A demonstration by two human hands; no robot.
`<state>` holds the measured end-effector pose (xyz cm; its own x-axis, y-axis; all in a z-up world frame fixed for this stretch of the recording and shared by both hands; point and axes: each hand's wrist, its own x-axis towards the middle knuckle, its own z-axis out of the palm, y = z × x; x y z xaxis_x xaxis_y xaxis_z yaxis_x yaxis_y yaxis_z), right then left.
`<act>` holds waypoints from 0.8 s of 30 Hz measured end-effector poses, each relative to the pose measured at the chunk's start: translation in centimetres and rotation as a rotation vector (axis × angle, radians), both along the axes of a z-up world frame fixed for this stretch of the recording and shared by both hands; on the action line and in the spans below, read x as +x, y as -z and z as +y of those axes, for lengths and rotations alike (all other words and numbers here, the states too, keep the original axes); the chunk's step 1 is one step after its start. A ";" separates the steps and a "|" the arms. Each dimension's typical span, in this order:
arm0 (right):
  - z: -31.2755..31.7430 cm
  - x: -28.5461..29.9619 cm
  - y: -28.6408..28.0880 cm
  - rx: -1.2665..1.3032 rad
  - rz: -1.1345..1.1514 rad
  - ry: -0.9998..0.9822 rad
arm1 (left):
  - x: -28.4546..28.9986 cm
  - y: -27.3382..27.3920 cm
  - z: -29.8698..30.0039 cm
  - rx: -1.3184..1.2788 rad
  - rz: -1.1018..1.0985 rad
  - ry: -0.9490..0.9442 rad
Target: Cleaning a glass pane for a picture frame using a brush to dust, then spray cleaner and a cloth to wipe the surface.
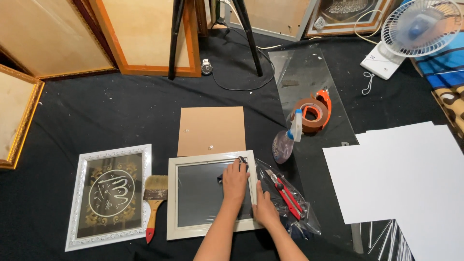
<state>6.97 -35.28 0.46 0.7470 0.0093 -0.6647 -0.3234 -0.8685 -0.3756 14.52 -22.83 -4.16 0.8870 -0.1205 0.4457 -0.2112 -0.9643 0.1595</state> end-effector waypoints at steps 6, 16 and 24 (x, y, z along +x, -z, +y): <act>0.2 0.2 -0.8 -0.005 0.014 0.006 | 2.4 0.8 1.0 0.105 -0.050 0.202; -0.1 0.1 -0.4 -0.002 -0.041 -0.009 | 2.9 1.0 1.4 0.182 -0.108 0.258; -0.1 0.2 -0.8 0.020 -0.018 0.012 | 1.1 0.0 6.0 0.320 -0.169 0.212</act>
<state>7.12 -35.35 1.24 0.7591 0.0132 -0.6509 -0.3267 -0.8570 -0.3984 15.62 -16.84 -4.14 0.7452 -0.4485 0.4934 -0.4079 -0.8920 -0.1948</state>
